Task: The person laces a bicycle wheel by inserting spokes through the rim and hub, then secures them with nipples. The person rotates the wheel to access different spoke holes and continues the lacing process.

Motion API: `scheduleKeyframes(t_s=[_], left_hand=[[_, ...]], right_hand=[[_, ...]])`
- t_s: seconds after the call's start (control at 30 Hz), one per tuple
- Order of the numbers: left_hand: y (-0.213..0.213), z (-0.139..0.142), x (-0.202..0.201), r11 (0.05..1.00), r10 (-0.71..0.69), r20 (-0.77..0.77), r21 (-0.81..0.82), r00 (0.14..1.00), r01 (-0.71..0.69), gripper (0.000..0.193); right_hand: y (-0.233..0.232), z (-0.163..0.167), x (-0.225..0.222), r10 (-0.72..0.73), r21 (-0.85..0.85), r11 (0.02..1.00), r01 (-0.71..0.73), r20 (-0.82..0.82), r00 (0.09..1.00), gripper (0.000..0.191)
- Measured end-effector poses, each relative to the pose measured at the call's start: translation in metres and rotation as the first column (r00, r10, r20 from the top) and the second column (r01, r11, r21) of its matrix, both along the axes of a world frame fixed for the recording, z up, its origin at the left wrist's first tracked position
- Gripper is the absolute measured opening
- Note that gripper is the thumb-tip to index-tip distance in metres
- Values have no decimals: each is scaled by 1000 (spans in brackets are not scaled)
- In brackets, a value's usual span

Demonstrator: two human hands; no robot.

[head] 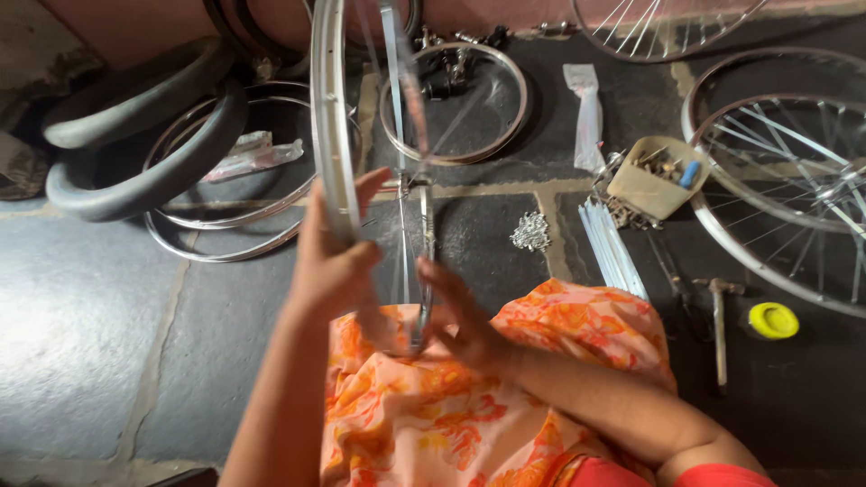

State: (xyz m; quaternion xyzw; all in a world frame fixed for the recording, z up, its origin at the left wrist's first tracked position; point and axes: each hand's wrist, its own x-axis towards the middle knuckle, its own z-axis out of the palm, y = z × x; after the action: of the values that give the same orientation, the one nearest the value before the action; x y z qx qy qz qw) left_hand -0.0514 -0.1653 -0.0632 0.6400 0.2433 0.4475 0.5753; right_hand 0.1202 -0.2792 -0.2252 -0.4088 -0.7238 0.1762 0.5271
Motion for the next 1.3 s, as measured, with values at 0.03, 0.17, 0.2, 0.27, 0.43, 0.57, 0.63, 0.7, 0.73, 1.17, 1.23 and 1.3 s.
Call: scheduleKeyframes(t_s=[0.03, 0.17, 0.2, 0.27, 0.43, 0.57, 0.63, 0.7, 0.73, 1.17, 1.23, 1.3], left_hand=[[7, 4, -12, 997, -55, 12, 60, 998, 54, 94], [26, 11, -33, 990, -140, -37, 12, 989, 141, 98], [29, 11, -31, 987, -160, -31, 15, 987, 160, 100], [36, 10, -27, 980, -200, -21, 21, 980, 200, 104], [53, 9, -32, 978, -208, -76, -44, 975, 205, 107], [67, 14, -44, 967, -249, -46, -74, 967, 245, 109], [74, 16, -49, 972, -232, -74, -65, 970, 228, 108], [79, 17, -53, 961, -276, -54, -44, 960, 273, 107], [80, 17, -55, 955, -297, -44, -35, 954, 295, 106], [62, 16, -39, 974, -226, -95, -47, 969, 223, 105], [56, 12, -32, 982, -190, -117, -29, 975, 188, 103], [50, 7, -26, 991, -131, -132, -20, 983, 129, 102]], right_hand=[[13, -7, 3, -38, -12, 999, 37, -48, 998, 63], [63, -43, 44, -213, -34, 976, 215, 55, 975, 39], [76, -52, 51, -223, -57, 972, 227, 59, 973, 38], [99, -70, 64, -243, -104, 963, 249, 71, 968, 35], [162, -102, 69, -293, -388, 891, 234, -100, 951, 30], [189, -112, 57, -439, -222, 882, 416, -63, 896, 29], [202, -105, 49, -593, -529, 798, 289, -600, 538, 31], [211, -96, 49, -663, -652, 747, 130, -720, 205, 49], [212, -88, 55, -685, -676, 727, 116, -707, 177, 57], [208, 45, 46, -394, 197, 892, 408, -107, 913, 53], [198, 51, 31, -440, 264, 883, 389, 173, 881, 65], [192, 56, 22, -466, 279, 869, 408, 189, 864, 68]])
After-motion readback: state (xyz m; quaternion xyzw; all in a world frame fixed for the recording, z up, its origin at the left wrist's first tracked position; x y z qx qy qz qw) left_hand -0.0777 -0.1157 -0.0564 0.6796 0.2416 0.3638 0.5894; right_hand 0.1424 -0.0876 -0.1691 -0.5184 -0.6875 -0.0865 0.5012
